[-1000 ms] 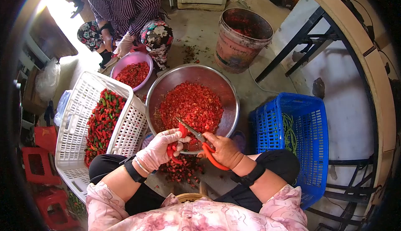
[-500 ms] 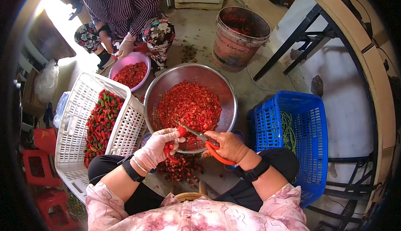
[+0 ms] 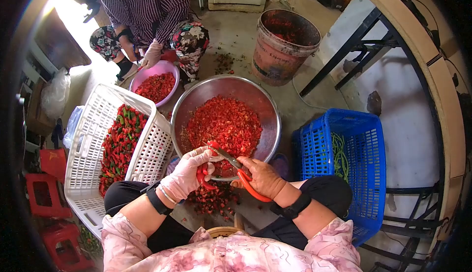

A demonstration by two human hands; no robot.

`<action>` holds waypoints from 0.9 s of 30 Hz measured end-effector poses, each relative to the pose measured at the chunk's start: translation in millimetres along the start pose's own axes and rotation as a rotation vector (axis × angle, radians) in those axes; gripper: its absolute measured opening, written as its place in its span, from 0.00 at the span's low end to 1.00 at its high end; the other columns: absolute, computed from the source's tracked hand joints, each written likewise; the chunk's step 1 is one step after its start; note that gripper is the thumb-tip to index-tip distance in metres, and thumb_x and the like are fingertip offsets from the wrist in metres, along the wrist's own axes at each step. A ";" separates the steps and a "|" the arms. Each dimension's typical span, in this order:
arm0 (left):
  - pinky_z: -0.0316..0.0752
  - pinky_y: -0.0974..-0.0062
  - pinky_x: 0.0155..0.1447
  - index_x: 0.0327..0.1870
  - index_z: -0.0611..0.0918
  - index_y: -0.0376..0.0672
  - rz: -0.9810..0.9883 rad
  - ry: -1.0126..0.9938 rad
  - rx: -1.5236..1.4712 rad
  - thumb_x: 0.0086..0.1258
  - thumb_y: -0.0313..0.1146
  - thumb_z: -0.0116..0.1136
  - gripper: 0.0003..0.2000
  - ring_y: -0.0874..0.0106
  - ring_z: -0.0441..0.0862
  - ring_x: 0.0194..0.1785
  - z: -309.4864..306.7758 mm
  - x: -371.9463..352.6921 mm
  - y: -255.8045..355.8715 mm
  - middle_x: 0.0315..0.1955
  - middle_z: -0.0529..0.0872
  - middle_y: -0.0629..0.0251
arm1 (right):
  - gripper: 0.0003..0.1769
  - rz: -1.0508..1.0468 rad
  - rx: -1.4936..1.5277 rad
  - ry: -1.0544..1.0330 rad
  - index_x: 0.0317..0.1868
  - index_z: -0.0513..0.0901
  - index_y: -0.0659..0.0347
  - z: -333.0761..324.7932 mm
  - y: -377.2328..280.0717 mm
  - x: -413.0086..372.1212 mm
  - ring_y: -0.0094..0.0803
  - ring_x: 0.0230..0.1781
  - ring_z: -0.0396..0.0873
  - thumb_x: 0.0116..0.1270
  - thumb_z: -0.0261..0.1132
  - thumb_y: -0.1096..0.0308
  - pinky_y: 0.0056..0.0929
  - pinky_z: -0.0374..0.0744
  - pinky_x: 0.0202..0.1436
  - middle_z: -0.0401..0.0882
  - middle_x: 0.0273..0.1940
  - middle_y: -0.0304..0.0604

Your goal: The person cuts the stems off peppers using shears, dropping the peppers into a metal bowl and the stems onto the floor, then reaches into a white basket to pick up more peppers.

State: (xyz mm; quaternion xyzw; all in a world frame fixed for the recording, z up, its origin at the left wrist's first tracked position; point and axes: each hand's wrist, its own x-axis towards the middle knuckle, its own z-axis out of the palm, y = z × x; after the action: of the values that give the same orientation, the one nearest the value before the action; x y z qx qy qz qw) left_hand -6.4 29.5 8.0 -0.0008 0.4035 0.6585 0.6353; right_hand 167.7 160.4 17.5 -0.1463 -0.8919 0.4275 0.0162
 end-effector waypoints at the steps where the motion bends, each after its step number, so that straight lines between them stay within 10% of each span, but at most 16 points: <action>1: 0.68 0.82 0.19 0.41 0.73 0.39 0.000 0.000 -0.007 0.65 0.32 0.51 0.08 0.78 0.72 0.20 2.4 -1.8 2.0 0.35 0.81 0.54 | 0.32 -0.019 0.026 0.035 0.53 0.67 0.63 1.9 1.4 -0.9 0.28 0.30 0.74 0.51 0.70 0.60 0.25 0.74 0.36 0.74 0.32 0.45; 11: 0.65 0.85 0.16 0.38 0.75 0.37 0.175 0.084 0.349 0.65 0.36 0.54 0.11 0.80 0.71 0.16 8.3 -6.8 -5.2 0.24 0.81 0.63 | 0.28 0.108 0.426 0.102 0.54 0.68 0.64 8.0 -7.6 -3.2 0.20 0.26 0.67 0.53 0.68 0.66 0.21 0.73 0.34 0.72 0.26 0.41; 27: 0.63 0.86 0.16 0.33 0.76 0.40 0.264 0.046 0.332 0.68 0.34 0.49 0.08 0.83 0.69 0.19 -1.4 -4.6 -9.0 0.20 0.76 0.71 | 0.27 -0.018 0.232 0.107 0.53 0.70 0.64 3.1 6.0 -6.7 0.17 0.30 0.68 0.53 0.69 0.70 0.19 0.73 0.37 0.73 0.30 0.38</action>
State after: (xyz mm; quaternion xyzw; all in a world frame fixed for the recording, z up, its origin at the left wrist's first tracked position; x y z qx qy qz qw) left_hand 1.3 23.8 4.7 0.1418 0.5173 0.6602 0.5258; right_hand 175.0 159.8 11.5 -0.1580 -0.8356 0.5192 0.0847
